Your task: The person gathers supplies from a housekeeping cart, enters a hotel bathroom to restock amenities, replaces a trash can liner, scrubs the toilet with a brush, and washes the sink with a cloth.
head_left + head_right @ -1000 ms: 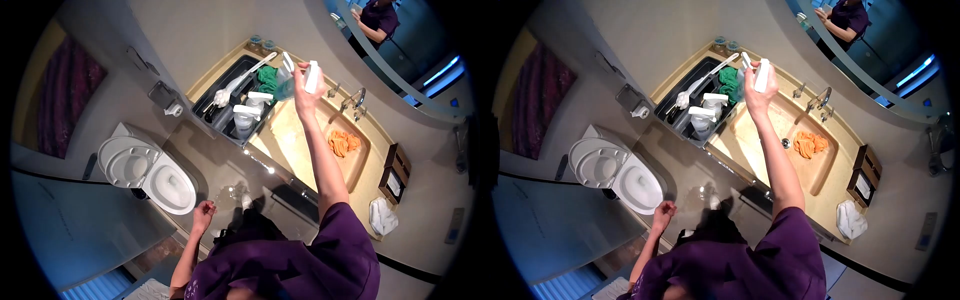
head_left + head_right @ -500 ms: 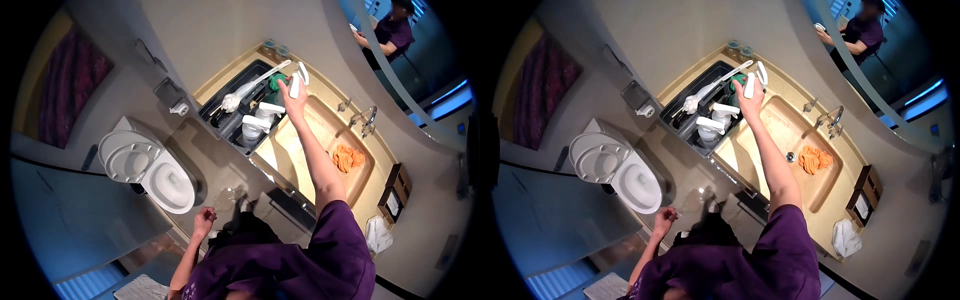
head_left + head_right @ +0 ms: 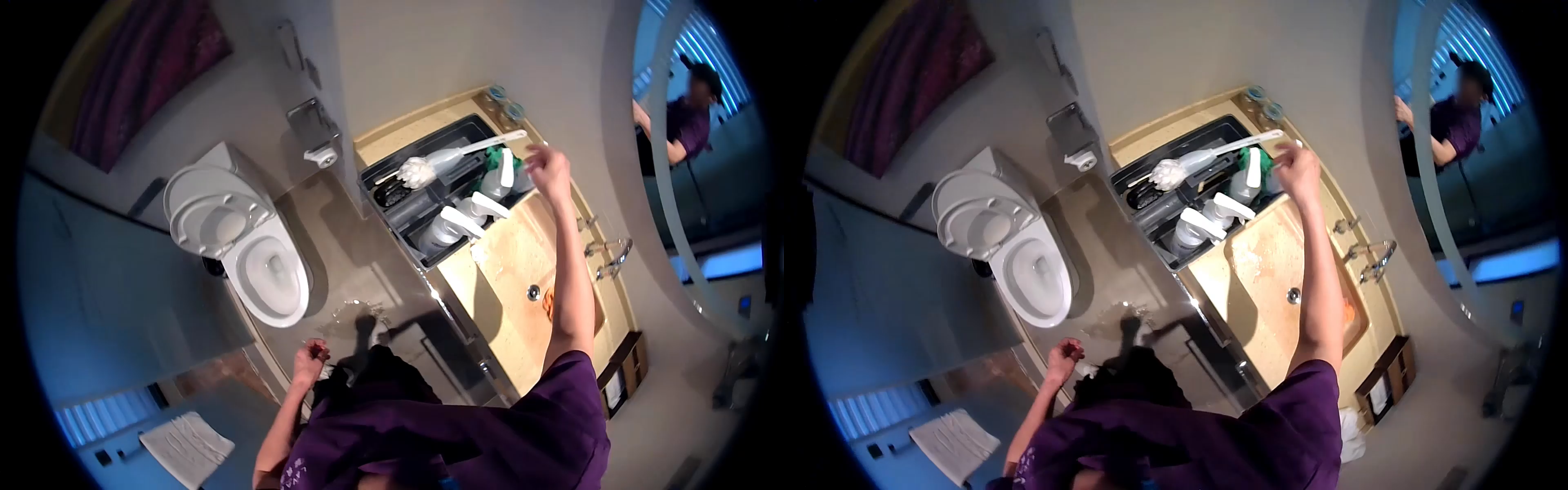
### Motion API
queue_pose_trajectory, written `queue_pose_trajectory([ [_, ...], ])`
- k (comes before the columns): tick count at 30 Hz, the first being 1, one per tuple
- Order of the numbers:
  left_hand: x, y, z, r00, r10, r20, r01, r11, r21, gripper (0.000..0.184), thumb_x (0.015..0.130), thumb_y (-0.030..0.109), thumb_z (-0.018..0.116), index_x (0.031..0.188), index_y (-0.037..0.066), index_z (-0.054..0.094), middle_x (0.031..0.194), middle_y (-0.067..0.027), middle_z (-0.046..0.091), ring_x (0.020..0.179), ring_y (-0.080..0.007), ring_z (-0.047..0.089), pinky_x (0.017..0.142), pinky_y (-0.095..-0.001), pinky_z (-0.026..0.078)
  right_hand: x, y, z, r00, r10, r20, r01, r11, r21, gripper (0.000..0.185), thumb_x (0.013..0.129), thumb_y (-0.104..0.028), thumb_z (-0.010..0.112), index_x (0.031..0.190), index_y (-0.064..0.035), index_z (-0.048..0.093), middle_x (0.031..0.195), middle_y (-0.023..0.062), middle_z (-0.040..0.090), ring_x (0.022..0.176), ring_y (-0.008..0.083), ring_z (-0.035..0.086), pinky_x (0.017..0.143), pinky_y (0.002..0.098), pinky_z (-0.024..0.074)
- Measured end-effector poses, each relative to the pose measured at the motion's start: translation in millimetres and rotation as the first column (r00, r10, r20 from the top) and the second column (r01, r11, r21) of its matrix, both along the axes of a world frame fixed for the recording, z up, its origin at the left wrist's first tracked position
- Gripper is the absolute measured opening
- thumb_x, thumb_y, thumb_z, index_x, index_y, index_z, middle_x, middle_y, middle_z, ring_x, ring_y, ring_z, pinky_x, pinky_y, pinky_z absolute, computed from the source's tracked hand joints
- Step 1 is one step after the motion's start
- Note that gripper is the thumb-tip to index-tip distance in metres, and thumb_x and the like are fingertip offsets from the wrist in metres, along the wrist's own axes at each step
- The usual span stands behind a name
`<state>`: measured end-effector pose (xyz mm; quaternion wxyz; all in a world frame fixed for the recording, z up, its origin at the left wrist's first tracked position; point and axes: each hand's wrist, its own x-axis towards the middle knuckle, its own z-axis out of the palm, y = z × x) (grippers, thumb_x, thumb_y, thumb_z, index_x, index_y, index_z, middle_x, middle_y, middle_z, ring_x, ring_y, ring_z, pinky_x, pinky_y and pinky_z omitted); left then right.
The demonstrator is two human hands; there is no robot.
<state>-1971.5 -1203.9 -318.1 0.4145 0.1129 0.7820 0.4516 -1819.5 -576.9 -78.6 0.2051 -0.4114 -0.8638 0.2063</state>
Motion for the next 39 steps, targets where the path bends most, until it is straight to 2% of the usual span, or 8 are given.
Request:
queue_pose_trajectory([
  [2, 2, 0, 7, 0.998, -0.02, -0.058, 0.017, 0.998, -0.055, 0.014, 0.091, 0.0, 0.062, 0.105, 0.0, 0.061, 0.083, -0.0079, 0.07, 0.078, -0.0152, 0.07, 0.074, -0.0306, 0.055, -39, 20, 2, 0.998, 0.028, -0.049, -0.023, 0.995, 0.101, 0.045, 0.077, 0.006, 0.046, 0.113, -0.0017, 0.07, 0.092, 0.0164, 0.074, 0.085, 0.0261, 0.072, 0.077, 0.0363, 0.0562],
  [5, 5, -2, 11, 0.998, 0.021, -0.059, -0.024, 0.998, -0.053, 0.015, 0.09, 0.0, 0.062, 0.105, 0.001, 0.061, 0.084, -0.0072, 0.069, 0.079, -0.0156, 0.069, 0.074, -0.0307, 0.054, -87, 90, -45, 0.906, 0.298, 0.3, -0.374, 0.895, 0.242, 0.043, 0.079, -0.005, 0.053, 0.119, -0.0108, 0.07, 0.113, 0.0176, 0.07, 0.11, 0.0348, 0.064, 0.099, 0.0435, 0.0476],
  [11, 7, -9, 27, 0.993, 0.074, -0.09, -0.078, 0.996, -0.05, 0.018, 0.089, 0.0, 0.061, 0.107, 0.001, 0.062, 0.087, -0.0068, 0.068, 0.08, -0.0154, 0.067, 0.076, -0.0301, 0.053, -119, 114, -26, 0.734, 0.451, 0.507, -0.273, 0.88, -0.388, 0.058, 0.084, -0.004, 0.047, 0.139, -0.0142, 0.058, 0.146, 0.0125, 0.054, 0.136, 0.0265, 0.049, 0.114, 0.0359, 0.0375],
  [17, 20, -54, 8, 0.981, 0.177, -0.074, -0.186, 0.971, -0.152, 0.018, 0.088, 0.005, 0.062, 0.105, 0.003, 0.065, 0.087, -0.0088, 0.07, 0.083, -0.0178, 0.068, 0.079, -0.0319, 0.053, -100, 141, -96, 0.488, 0.253, 0.835, -0.35, 0.934, -0.078, 0.065, 0.077, -0.022, 0.072, 0.14, -0.0224, 0.055, 0.136, 0.0188, 0.058, 0.124, 0.037, 0.057, 0.103, 0.047, 0.0491],
  [23, 28, -63, 4, 0.984, 0.15, -0.092, -0.168, 0.958, -0.233, 0.019, 0.086, 0.007, 0.063, 0.105, 0.002, 0.065, 0.088, -0.0136, 0.071, 0.085, -0.0254, 0.07, 0.081, -0.0363, 0.054, -87, 157, -96, 0.572, 0.187, 0.799, -0.303, 0.953, -0.006, 0.042, 0.075, -0.031, 0.08, 0.115, -0.0185, 0.071, 0.112, 0.0147, 0.07, 0.109, 0.0325, 0.066, 0.091, 0.0457, 0.0532],
  [27, 21, -48, 3, 0.991, 0.087, -0.101, -0.108, 0.966, -0.234, 0.021, 0.086, 0.009, 0.065, 0.105, 0.002, 0.065, 0.091, -0.016, 0.071, 0.087, -0.0292, 0.07, 0.081, -0.0384, 0.054, -86, 130, -33, 0.756, 0.342, 0.558, -0.471, 0.877, 0.1, 0.014, 0.085, -0.021, 0.07, 0.096, -0.0141, 0.075, 0.101, 0.0129, 0.071, 0.097, 0.0336, 0.067, 0.08, 0.042, 0.0542],
  [31, 8, -26, -9, 0.997, 0.015, -0.072, -0.03, 0.976, -0.215, 0.021, 0.086, 0.009, 0.065, 0.106, 0.001, 0.065, 0.093, -0.0163, 0.072, 0.09, -0.029, 0.07, 0.082, -0.0383, 0.054, -87, 86, 36, 0.73, 0.216, 0.648, -0.512, 0.801, 0.31, 0.013, 0.089, -0.023, 0.066, 0.098, -0.0166, 0.074, 0.098, 0.0086, 0.068, 0.095, 0.0331, 0.066, 0.08, 0.0434, 0.0529],
  [39, -13, 16, 6, 0.996, -0.04, -0.085, 0.027, 0.989, -0.146, 0.021, 0.088, 0.009, 0.062, 0.108, 0.003, 0.065, 0.097, -0.0159, 0.071, 0.093, -0.0278, 0.07, 0.083, -0.0373, 0.054, -56, 4, 122, 0.827, 0.116, 0.549, -0.357, 0.863, 0.356, 0.017, 0.092, -0.019, 0.061, 0.102, -0.0111, 0.072, 0.097, 0.0089, 0.068, 0.093, 0.0307, 0.065, 0.078, 0.0397, 0.0505],
])
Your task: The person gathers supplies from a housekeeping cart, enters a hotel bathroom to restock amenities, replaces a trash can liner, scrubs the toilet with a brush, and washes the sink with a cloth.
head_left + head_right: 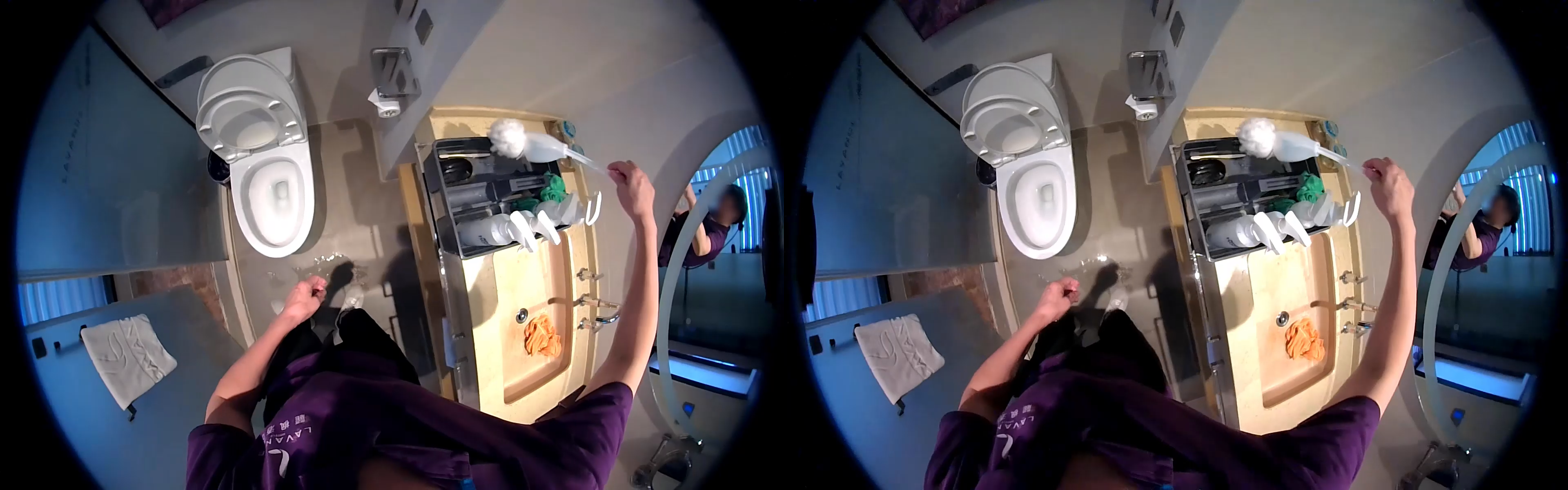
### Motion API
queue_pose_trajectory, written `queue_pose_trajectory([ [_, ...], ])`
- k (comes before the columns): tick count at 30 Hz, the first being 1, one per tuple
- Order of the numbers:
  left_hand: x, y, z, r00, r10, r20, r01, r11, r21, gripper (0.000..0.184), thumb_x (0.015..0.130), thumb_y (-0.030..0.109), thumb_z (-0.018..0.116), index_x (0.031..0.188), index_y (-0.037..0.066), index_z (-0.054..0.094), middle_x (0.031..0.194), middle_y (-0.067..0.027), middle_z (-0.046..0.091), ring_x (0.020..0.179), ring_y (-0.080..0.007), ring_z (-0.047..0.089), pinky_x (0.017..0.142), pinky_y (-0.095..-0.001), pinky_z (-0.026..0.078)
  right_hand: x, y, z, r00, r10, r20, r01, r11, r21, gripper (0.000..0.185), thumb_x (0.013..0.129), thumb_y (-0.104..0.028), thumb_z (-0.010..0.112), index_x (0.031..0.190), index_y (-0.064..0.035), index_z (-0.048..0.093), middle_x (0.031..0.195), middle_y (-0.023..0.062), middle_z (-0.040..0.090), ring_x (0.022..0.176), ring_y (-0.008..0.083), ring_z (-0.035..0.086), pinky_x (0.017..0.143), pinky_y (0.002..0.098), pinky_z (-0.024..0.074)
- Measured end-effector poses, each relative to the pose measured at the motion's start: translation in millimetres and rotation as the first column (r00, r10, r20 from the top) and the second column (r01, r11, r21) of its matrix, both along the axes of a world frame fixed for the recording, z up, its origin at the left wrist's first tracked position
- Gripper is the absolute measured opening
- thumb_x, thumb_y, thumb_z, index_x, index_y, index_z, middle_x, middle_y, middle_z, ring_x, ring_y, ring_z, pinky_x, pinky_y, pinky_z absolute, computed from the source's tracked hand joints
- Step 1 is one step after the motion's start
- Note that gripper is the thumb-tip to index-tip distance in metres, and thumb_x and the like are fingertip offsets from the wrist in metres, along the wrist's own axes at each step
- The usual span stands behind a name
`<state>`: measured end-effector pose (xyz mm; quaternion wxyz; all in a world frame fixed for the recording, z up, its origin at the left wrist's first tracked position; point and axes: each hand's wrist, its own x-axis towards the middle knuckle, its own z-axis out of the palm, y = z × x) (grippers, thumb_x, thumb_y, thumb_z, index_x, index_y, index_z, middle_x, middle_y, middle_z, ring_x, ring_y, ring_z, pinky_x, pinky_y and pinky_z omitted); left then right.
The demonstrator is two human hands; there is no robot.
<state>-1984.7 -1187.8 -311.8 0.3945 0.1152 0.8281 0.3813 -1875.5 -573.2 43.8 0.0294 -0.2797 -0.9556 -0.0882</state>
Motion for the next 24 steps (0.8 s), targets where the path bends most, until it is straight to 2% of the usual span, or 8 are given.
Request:
queue_pose_trajectory([
  [3, -2, -2, 2, 0.997, -0.055, -0.055, 0.054, 0.998, -0.012, 0.022, 0.089, 0.012, 0.061, 0.108, 0.005, 0.066, 0.098, -0.0155, 0.071, 0.093, -0.0298, 0.069, 0.083, -0.0386, 0.053, 5, -31, 10, 0.996, 0.032, -0.088, -0.048, 0.981, -0.19, 0.02, 0.094, -0.019, 0.06, 0.104, -0.0059, 0.071, 0.096, 0.0121, 0.067, 0.084, 0.0299, 0.065, 0.075, 0.0365, 0.0503],
  [6, -2, -12, -12, 0.999, -0.009, -0.032, 0.012, 0.995, 0.099, 0.023, 0.089, 0.014, 0.061, 0.109, 0.003, 0.065, 0.097, -0.0161, 0.071, 0.092, -0.0317, 0.068, 0.084, -0.0397, 0.052, -5, -79, 0, 0.981, -0.05, -0.187, -0.06, 0.84, -0.54, 0.022, 0.094, -0.014, 0.061, 0.104, 0.0041, 0.069, 0.083, 0.0061, 0.065, 0.07, 0.0111, 0.057, 0.064, 0.0283, 0.0476],
  [8, -7, -11, -2, 1.0, 0.007, 0.01, -0.009, 0.989, 0.149, 0.024, 0.089, 0.003, 0.064, 0.113, 0.001, 0.064, 0.091, -0.0055, 0.069, 0.086, -0.0146, 0.064, 0.083, -0.0312, 0.051, -20, -127, -13, 0.982, -0.119, -0.145, -0.018, 0.71, -0.704, 0.02, 0.094, -0.013, 0.063, 0.106, 0.0021, 0.07, 0.081, 0.0046, 0.065, 0.068, 0.0103, 0.056, 0.062, 0.0275, 0.0463],
  [11, -25, -10, 15, 0.99, 0.007, 0.142, -0.038, 0.976, 0.213, 0.025, 0.09, 0.005, 0.066, 0.114, -0.001, 0.063, 0.095, -0.0047, 0.069, 0.09, -0.0149, 0.066, 0.084, -0.0298, 0.052, -53, -218, -60, 0.987, -0.1, -0.127, -0.034, 0.639, -0.768, 0.019, 0.094, -0.012, 0.064, 0.106, -0.0004, 0.07, 0.078, 0.0045, 0.065, 0.067, 0.0104, 0.056, 0.062, 0.0275, 0.0459],
  [13, -40, -6, 17, 0.844, 0.104, 0.526, -0.381, 0.807, 0.451, 0.025, 0.093, 0.01, 0.067, 0.116, 0.0, 0.063, 0.102, -0.0062, 0.069, 0.094, -0.02, 0.068, 0.088, -0.0309, 0.054, -75, -266, -120, 0.994, -0.05, -0.092, -0.036, 0.668, -0.744, 0.02, 0.093, -0.016, 0.064, 0.107, -0.005, 0.073, 0.083, 0.0115, 0.072, 0.073, 0.0168, 0.064, 0.067, 0.0326, 0.0491],
  [17, -106, 3, 28, 0.643, 0.188, 0.742, -0.684, 0.577, 0.446, 0.043, 0.093, 0.028, 0.071, 0.125, 0.003, 0.055, 0.119, -0.0144, 0.063, 0.106, -0.0263, 0.066, 0.092, -0.0387, 0.056, -117, -389, -239, 0.989, -0.142, -0.049, 0.041, 0.568, -0.822, 0.018, 0.092, -0.019, 0.065, 0.104, -0.0078, 0.073, 0.09, 0.0173, 0.071, 0.086, 0.031, 0.07, 0.077, 0.0402, 0.0526],
  [19, -150, 1, 26, 0.349, 0.089, 0.933, -0.896, 0.324, 0.304, 0.049, 0.091, 0.039, 0.072, 0.122, 0.005, 0.055, 0.117, -0.0167, 0.059, 0.108, -0.0281, 0.064, 0.093, -0.0432, 0.055, -132, -449, -290, 0.987, -0.14, -0.079, 0.017, 0.577, -0.817, 0.017, 0.091, -0.018, 0.065, 0.102, -0.0072, 0.072, 0.091, 0.0164, 0.07, 0.086, 0.0348, 0.068, 0.076, 0.0438, 0.0525],
  [24, -224, -30, -83, 0.037, 0.115, 0.993, -0.981, 0.192, 0.015, 0.055, 0.079, 0.044, 0.083, 0.111, 0.011, 0.054, 0.092, -0.0089, 0.058, 0.08, -0.0234, 0.062, 0.071, -0.0417, 0.055, -162, -570, -328, 0.986, -0.048, -0.161, -0.095, 0.634, -0.768, 0.034, 0.089, -0.004, 0.061, 0.123, -0.0078, 0.061, 0.108, 0.0187, 0.058, 0.092, 0.0402, 0.062, 0.081, 0.0467, 0.0515],
])
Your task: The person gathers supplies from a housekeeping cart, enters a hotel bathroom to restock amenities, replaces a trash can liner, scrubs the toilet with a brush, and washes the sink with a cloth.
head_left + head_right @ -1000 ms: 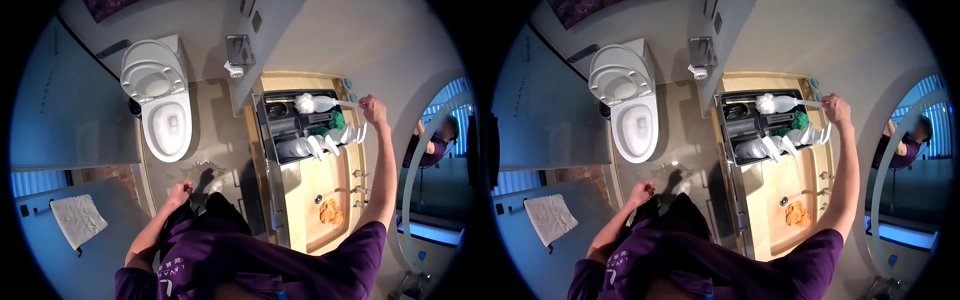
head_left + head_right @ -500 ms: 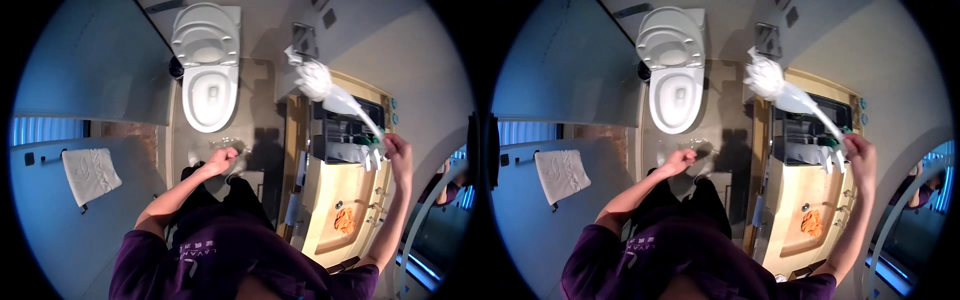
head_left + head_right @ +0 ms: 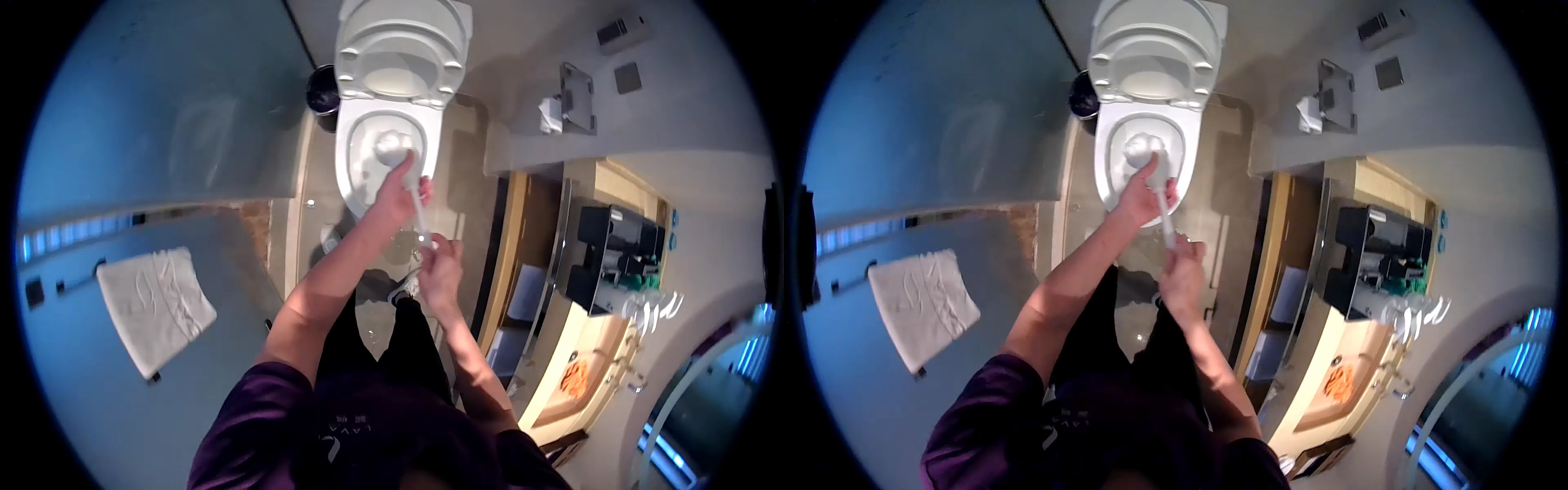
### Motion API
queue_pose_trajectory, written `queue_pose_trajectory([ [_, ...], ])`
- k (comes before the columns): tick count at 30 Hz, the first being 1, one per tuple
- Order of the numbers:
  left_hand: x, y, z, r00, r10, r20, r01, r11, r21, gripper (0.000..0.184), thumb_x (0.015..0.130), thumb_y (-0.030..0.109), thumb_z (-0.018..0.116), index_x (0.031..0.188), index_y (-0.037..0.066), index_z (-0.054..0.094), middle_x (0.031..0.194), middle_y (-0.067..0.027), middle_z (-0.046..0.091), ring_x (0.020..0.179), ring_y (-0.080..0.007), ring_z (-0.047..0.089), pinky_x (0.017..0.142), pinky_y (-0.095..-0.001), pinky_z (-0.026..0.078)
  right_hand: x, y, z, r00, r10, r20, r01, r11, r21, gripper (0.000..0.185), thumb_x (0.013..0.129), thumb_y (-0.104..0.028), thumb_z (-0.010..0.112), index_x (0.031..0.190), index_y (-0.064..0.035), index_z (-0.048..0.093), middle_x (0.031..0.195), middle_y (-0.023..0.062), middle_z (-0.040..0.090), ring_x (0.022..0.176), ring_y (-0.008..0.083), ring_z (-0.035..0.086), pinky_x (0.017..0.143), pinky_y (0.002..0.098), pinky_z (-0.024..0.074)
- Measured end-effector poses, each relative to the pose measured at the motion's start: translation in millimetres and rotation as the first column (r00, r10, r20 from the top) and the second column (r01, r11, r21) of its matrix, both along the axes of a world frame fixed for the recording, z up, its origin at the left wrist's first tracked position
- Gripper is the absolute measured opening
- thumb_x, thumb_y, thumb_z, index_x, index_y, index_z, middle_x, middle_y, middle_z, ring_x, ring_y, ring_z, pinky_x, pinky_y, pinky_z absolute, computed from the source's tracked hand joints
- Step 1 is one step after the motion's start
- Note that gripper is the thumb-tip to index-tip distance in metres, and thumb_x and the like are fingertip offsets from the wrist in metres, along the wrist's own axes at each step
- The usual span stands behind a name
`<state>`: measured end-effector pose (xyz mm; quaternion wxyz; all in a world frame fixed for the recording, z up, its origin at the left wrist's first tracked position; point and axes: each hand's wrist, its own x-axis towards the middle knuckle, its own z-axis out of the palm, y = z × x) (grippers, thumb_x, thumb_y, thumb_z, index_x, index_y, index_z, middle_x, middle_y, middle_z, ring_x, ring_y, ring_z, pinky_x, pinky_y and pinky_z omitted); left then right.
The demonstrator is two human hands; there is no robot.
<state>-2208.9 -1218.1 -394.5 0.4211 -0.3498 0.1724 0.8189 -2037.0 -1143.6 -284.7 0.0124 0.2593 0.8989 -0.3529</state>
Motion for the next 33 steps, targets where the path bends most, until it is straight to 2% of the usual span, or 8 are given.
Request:
queue_pose_trajectory([
  [5, 2, -32, -26, 0.981, -0.188, 0.039, 0.19, 0.92, -0.343, 0.036, 0.082, 0.034, 0.079, 0.1, 0.012, 0.058, 0.066, -0.0013, 0.048, 0.054, -0.0164, 0.047, 0.05, -0.0326, 0.043, -19, -48, -21, 0.992, 0.05, 0.114, -0.039, 0.995, -0.095, 0.055, 0.087, -0.002, 0.057, 0.14, -0.0104, 0.044, 0.116, 0.0271, 0.059, 0.096, 0.0453, 0.063, 0.079, 0.0514, 0.0522],
  [8, 42, -42, -12, 0.916, -0.337, -0.218, 0.24, 0.895, -0.376, 0.03, 0.093, 0.035, 0.067, 0.101, 0.007, 0.064, 0.077, -0.0053, 0.063, 0.061, -0.0149, 0.061, 0.054, -0.0324, 0.051, -42, -52, -30, 0.972, 0.069, 0.224, -0.036, 0.988, -0.15, 0.079, 0.086, -0.009, 0.058, 0.154, -0.0131, 0.019, 0.103, 0.0289, 0.066, 0.085, 0.0476, 0.065, 0.071, 0.0527, 0.0538],
  [9, 50, -59, -10, 0.811, -0.534, -0.239, 0.42, 0.816, -0.399, 0.032, 0.098, 0.038, 0.058, 0.101, 0.006, 0.064, 0.078, -0.0072, 0.064, 0.067, -0.0163, 0.063, 0.061, -0.0329, 0.053, -55, -50, -21, 0.931, 0.116, 0.347, -0.035, 0.972, -0.233, 0.1, 0.08, -0.005, 0.063, 0.158, -0.0119, 0.002, 0.135, 0.0317, 0.05, 0.094, 0.0486, 0.065, 0.082, 0.0517, 0.0552],
  [10, 67, -54, -31, 0.901, -0.348, -0.259, 0.301, 0.932, -0.204, 0.037, 0.101, 0.04, 0.052, 0.102, 0.005, 0.064, 0.083, -0.0098, 0.066, 0.076, -0.018, 0.065, 0.071, -0.0334, 0.055, -61, -57, -29, 0.926, 0.109, 0.362, -0.059, 0.987, -0.147, 0.102, 0.079, -0.004, 0.063, 0.158, -0.0117, 0.0, 0.135, 0.0322, 0.05, 0.098, 0.0484, 0.064, 0.083, 0.051, 0.0553],
  [19, 73, -146, -52, 0.784, -0.593, -0.185, 0.557, 0.802, -0.216, 0.035, 0.102, 0.033, 0.053, 0.127, 0.009, 0.057, 0.107, -0.0086, 0.07, 0.096, -0.0182, 0.068, 0.084, -0.0344, 0.054, -80, -52, -77, 0.918, 0.059, 0.392, 0.139, 0.878, -0.459, 0.068, 0.09, -0.01, 0.059, 0.153, -0.0082, 0.033, 0.102, 0.0271, 0.069, 0.093, 0.0395, 0.069, 0.083, 0.0445, 0.0558],
  [20, 80, -159, -44, 0.83, -0.548, -0.101, 0.499, 0.812, -0.304, 0.032, 0.1, 0.031, 0.057, 0.123, 0.009, 0.059, 0.103, -0.0082, 0.07, 0.092, -0.0173, 0.068, 0.082, -0.0339, 0.055, -75, -53, -118, 0.948, 0.079, 0.308, -0.009, 0.975, -0.224, 0.059, 0.096, -0.013, 0.055, 0.152, -0.0116, 0.037, 0.106, 0.0257, 0.069, 0.092, 0.0374, 0.07, 0.082, 0.0416, 0.0563],
  [27, 167, -263, -108, 0.892, -0.417, 0.176, 0.416, 0.601, -0.683, 0.02, 0.097, 0.016, 0.06, 0.113, 0.005, 0.061, 0.094, -0.0096, 0.069, 0.077, -0.0174, 0.067, 0.071, -0.0309, 0.056, -93, -82, -237, 0.924, 0.078, 0.374, -0.033, 0.991, -0.127, 0.063, 0.096, -0.011, 0.052, 0.155, -0.021, 0.032, 0.107, 0.0259, 0.068, 0.096, 0.0388, 0.069, 0.082, 0.0473, 0.0534],
  [33, 211, -290, -131, 0.808, -0.589, -0.006, 0.296, 0.414, -0.861, 0.018, 0.092, 0.011, 0.062, 0.107, 0.002, 0.063, 0.095, -0.0118, 0.07, 0.08, -0.0235, 0.069, 0.075, -0.035, 0.056, -94, -71, -277, 0.91, 0.025, 0.413, -0.032, 0.999, 0.011, 0.064, 0.088, -0.01, 0.055, 0.149, -0.0231, 0.045, 0.1, 0.0228, 0.071, 0.089, 0.0369, 0.07, 0.079, 0.0461, 0.0543],
])
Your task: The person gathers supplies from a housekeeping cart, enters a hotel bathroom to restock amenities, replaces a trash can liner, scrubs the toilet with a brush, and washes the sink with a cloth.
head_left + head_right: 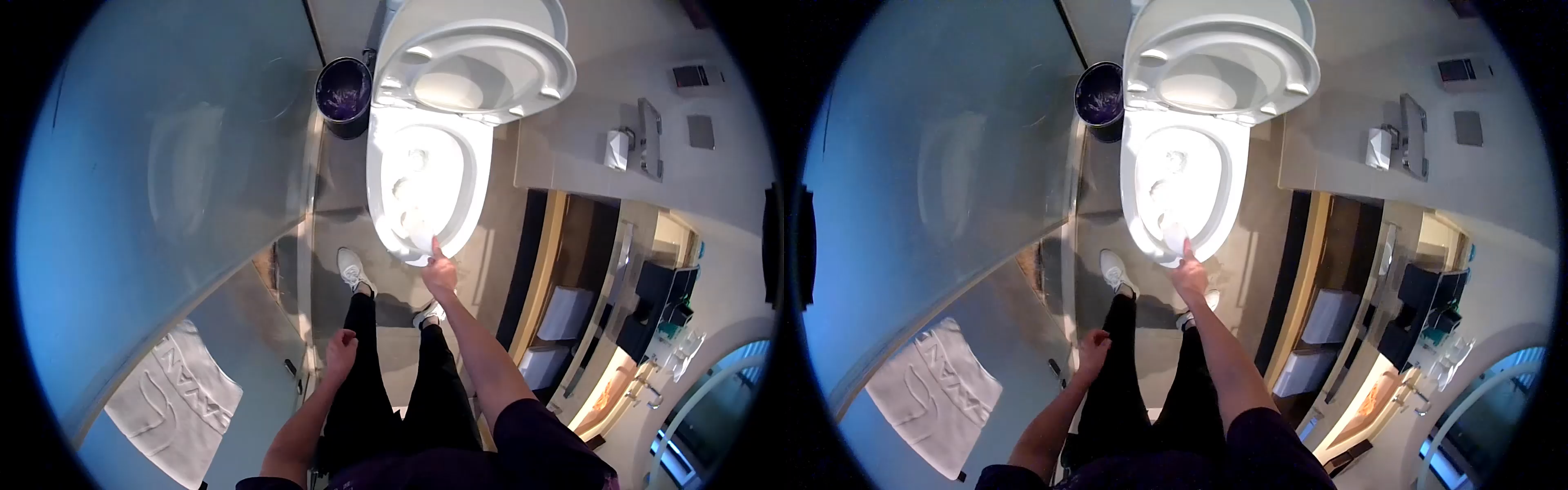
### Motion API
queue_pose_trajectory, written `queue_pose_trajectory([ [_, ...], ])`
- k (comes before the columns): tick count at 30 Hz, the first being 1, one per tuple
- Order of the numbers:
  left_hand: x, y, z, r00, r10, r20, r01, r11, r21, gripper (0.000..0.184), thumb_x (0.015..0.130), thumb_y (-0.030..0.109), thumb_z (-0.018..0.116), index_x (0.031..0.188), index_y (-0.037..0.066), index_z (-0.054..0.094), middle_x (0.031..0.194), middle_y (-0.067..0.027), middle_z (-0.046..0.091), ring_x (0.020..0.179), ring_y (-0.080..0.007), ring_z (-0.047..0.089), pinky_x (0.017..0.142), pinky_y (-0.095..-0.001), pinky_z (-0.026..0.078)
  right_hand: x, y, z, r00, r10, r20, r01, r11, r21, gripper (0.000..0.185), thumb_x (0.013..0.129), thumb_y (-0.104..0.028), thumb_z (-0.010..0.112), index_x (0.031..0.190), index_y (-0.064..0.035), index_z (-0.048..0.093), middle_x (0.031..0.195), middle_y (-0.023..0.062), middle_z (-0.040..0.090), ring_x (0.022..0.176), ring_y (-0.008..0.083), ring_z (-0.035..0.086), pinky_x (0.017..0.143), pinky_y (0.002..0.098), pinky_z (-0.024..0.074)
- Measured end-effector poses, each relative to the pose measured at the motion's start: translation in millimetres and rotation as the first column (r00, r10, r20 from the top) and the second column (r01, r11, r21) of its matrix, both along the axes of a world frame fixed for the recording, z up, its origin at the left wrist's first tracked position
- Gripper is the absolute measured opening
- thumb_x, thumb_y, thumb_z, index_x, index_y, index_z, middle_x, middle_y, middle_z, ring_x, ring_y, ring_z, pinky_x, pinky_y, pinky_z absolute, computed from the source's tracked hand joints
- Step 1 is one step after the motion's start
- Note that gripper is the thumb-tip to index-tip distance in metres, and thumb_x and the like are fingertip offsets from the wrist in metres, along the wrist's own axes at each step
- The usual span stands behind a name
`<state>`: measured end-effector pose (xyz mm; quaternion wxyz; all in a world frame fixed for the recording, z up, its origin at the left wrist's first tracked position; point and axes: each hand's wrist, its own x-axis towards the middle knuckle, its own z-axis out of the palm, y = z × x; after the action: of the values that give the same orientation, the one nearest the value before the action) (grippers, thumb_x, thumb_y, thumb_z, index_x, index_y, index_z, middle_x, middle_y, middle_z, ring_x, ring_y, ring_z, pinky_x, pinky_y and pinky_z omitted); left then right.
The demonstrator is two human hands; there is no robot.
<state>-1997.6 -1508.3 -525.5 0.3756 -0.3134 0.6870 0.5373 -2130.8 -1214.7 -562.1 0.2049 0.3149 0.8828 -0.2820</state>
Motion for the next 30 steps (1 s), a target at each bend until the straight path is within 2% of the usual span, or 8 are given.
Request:
queue_pose_trajectory([
  [2, 1, -3, 2, 0.902, -0.391, -0.184, 0.327, 0.896, -0.301, 0.018, 0.088, 0.009, 0.064, 0.104, 0.002, 0.063, 0.097, -0.0149, 0.068, 0.088, -0.0321, 0.066, 0.081, -0.0407, 0.054, -12, 10, 21, 1.0, -0.027, 0.007, 0.027, 0.999, 0.024, 0.064, 0.089, -0.01, 0.055, 0.15, -0.0235, 0.044, 0.095, 0.0223, 0.071, 0.086, 0.0371, 0.07, 0.077, 0.0471, 0.0543],
  [5, 5, -8, -12, 0.894, -0.411, -0.178, 0.338, 0.879, -0.336, 0.018, 0.085, 0.007, 0.064, 0.102, 0.004, 0.063, 0.1, -0.0169, 0.064, 0.096, -0.0359, 0.062, 0.086, -0.0434, 0.051, -34, 27, 48, 0.995, 0.034, -0.089, -0.021, 0.989, 0.144, 0.064, 0.092, -0.009, 0.052, 0.152, -0.0257, 0.04, 0.082, 0.0242, 0.069, 0.077, 0.0393, 0.069, 0.073, 0.0501, 0.0541],
  [8, -1, -10, -14, 0.885, -0.424, -0.19, 0.345, 0.874, -0.342, 0.018, 0.084, 0.007, 0.065, 0.101, 0.004, 0.063, 0.1, -0.0163, 0.063, 0.096, -0.0347, 0.061, 0.085, -0.0442, 0.05, -73, 46, 61, 0.913, 0.382, -0.143, -0.319, 0.887, 0.335, 0.08, 0.086, -0.005, 0.055, 0.156, -0.0326, 0.028, 0.085, 0.0225, 0.064, 0.07, 0.0395, 0.066, 0.068, 0.0512, 0.0551],
  [14, -14, -14, -10, 0.881, -0.418, -0.221, 0.334, 0.881, -0.336, 0.017, 0.083, 0.007, 0.065, 0.1, 0.004, 0.063, 0.095, -0.0162, 0.063, 0.094, -0.0351, 0.06, 0.084, -0.0451, 0.049, -190, 68, 55, 0.78, 0.625, 0.031, -0.578, 0.701, 0.417, 0.086, 0.082, -0.005, 0.057, 0.156, -0.0367, 0.027, 0.096, 0.0201, 0.063, 0.079, 0.0365, 0.069, 0.074, 0.0474, 0.057],
  [16, -17, -17, -10, 0.873, -0.426, -0.237, 0.337, 0.879, -0.338, 0.017, 0.083, 0.007, 0.065, 0.1, 0.004, 0.063, 0.094, -0.0161, 0.063, 0.094, -0.0351, 0.06, 0.085, -0.045, 0.049, -199, 100, 61, 0.715, 0.672, 0.19, -0.68, 0.607, 0.411, 0.086, 0.083, -0.007, 0.055, 0.158, -0.0365, 0.022, 0.102, 0.0217, 0.064, 0.086, 0.0353, 0.07, 0.077, 0.0454, 0.0572],
  [22, -21, -5, -11, 0.872, -0.432, -0.233, 0.333, 0.869, -0.365, 0.018, 0.084, 0.008, 0.065, 0.102, 0.005, 0.062, 0.097, -0.0158, 0.064, 0.095, -0.0346, 0.061, 0.085, -0.0444, 0.05, -143, 174, 58, 0.824, 0.5, 0.266, -0.566, 0.73, 0.382, 0.093, 0.081, -0.003, 0.056, 0.159, -0.0354, 0.016, 0.11, 0.0218, 0.067, 0.101, 0.0362, 0.068, 0.087, 0.0458, 0.0545],
  [25, -19, 8, -7, 0.892, -0.374, -0.256, 0.298, 0.909, -0.29, 0.019, 0.085, 0.008, 0.065, 0.104, 0.005, 0.062, 0.096, -0.0157, 0.064, 0.093, -0.034, 0.062, 0.083, -0.0433, 0.051, -185, 121, 81, 0.815, 0.526, 0.242, -0.578, 0.718, 0.387, 0.084, 0.083, -0.012, 0.058, 0.158, -0.0308, 0.024, 0.104, 0.0232, 0.069, 0.099, 0.0355, 0.068, 0.089, 0.0454, 0.0535],
  [30, -38, 45, -3, 0.846, -0.425, -0.323, 0.362, 0.901, -0.238, 0.016, 0.089, 0.007, 0.064, 0.104, 0.004, 0.062, 0.09, -0.0147, 0.066, 0.084, -0.0304, 0.067, 0.076, -0.0404, 0.053, -182, 141, 71, 0.888, 0.416, 0.197, -0.46, 0.816, 0.351, 0.081, 0.083, -0.01, 0.058, 0.156, -0.0294, 0.03, 0.103, 0.0212, 0.07, 0.098, 0.035, 0.068, 0.09, 0.0452, 0.0529],
])
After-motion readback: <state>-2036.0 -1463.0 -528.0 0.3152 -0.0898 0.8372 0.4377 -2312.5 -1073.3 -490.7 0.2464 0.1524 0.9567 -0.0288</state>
